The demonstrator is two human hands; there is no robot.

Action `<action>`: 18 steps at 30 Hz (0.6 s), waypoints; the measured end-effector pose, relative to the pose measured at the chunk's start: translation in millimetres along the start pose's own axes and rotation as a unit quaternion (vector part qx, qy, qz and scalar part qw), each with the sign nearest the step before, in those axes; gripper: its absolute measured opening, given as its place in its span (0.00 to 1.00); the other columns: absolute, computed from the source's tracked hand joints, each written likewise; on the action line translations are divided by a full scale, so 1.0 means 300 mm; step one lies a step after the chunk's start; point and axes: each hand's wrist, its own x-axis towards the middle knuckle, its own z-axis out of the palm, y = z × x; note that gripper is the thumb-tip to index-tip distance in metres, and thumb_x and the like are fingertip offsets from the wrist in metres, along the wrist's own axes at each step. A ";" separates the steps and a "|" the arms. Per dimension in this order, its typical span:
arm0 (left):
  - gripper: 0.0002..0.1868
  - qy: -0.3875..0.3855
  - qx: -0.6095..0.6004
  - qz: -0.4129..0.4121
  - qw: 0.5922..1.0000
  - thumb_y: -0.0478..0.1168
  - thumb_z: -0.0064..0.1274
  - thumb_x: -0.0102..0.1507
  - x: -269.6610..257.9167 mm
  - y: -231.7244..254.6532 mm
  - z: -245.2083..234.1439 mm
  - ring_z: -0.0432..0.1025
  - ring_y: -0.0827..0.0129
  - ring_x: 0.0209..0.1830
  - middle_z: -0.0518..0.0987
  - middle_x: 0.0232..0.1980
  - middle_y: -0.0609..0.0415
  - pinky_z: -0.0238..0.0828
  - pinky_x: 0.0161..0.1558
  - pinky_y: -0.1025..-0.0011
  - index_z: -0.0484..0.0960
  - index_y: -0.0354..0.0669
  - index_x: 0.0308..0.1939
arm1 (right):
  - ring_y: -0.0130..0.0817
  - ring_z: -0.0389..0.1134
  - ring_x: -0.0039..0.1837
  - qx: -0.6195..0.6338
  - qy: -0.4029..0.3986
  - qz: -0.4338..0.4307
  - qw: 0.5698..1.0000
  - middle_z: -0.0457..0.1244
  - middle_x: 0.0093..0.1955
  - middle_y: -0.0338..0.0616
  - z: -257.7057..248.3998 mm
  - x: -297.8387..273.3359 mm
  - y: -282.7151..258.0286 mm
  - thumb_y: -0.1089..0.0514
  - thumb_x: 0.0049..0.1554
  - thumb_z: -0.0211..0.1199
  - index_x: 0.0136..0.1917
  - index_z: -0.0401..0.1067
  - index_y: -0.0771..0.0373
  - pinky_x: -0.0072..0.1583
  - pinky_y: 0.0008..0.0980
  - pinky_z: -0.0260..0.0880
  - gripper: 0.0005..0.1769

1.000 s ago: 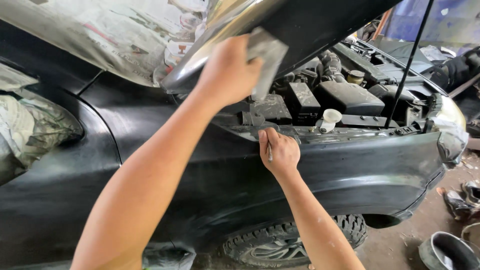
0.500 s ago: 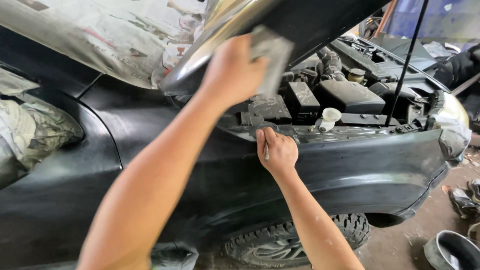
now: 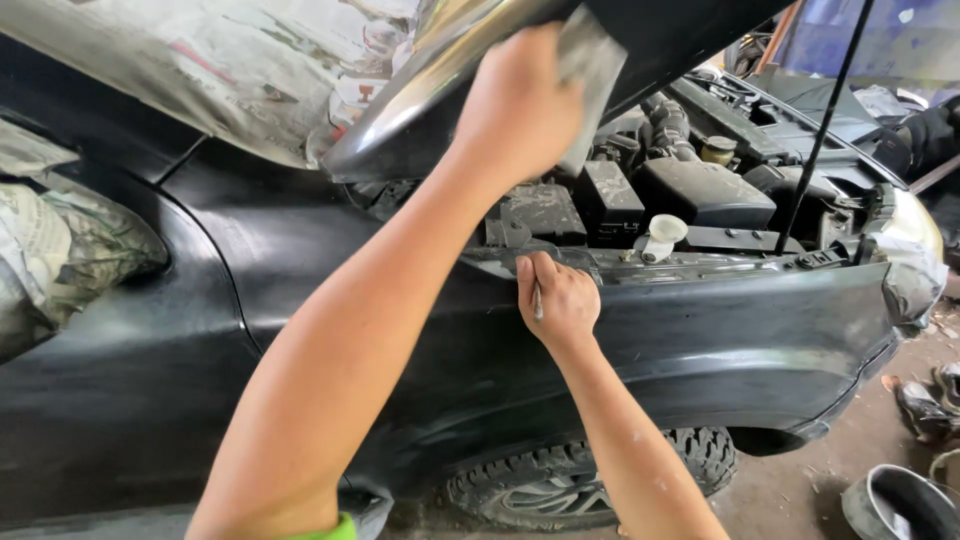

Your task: The person sands the front fender and hood area of a black car using a sanding block. The hood is open, and the person moves the block across the surface to smooth the paint or filler.

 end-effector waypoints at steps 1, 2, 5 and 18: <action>0.15 -0.001 -0.002 -0.002 1.000 0.41 0.57 0.60 -0.001 -0.018 0.014 0.82 0.50 0.38 0.85 0.38 0.39 0.80 0.42 0.59 0.82 0.35 0.47 | 0.48 0.67 0.32 -0.002 -0.003 0.000 1.000 0.65 0.29 0.44 -0.002 -0.009 0.005 0.55 0.66 0.58 0.38 0.68 0.58 0.39 0.44 0.66 0.14; 0.15 0.029 0.019 0.057 0.998 0.41 0.58 0.60 -0.004 -0.033 0.028 0.81 0.49 0.39 0.85 0.38 0.38 0.79 0.42 0.58 0.83 0.34 0.46 | 0.49 0.67 0.32 -0.001 0.000 -0.002 1.000 0.65 0.29 0.44 -0.007 -0.019 0.008 0.55 0.66 0.58 0.38 0.68 0.58 0.39 0.45 0.66 0.13; 0.15 0.030 0.006 0.054 0.998 0.41 0.58 0.61 -0.064 -0.023 -0.078 0.81 0.47 0.39 0.85 0.39 0.38 0.79 0.42 0.56 0.82 0.35 0.47 | 0.49 0.67 0.32 -0.006 0.004 -0.011 1.000 0.65 0.29 0.45 0.016 -0.018 0.016 0.54 0.66 0.58 0.38 0.67 0.58 0.39 0.45 0.66 0.14; 0.15 0.016 -0.035 -0.005 0.999 0.40 0.57 0.59 -0.071 -0.031 -0.105 0.83 0.50 0.33 0.85 0.37 0.40 0.80 0.34 0.60 0.81 0.35 0.46 | 0.47 0.66 0.32 0.004 0.009 -0.011 1.000 0.64 0.28 0.43 -0.006 0.002 -0.006 0.55 0.66 0.57 0.37 0.68 0.58 0.38 0.43 0.65 0.15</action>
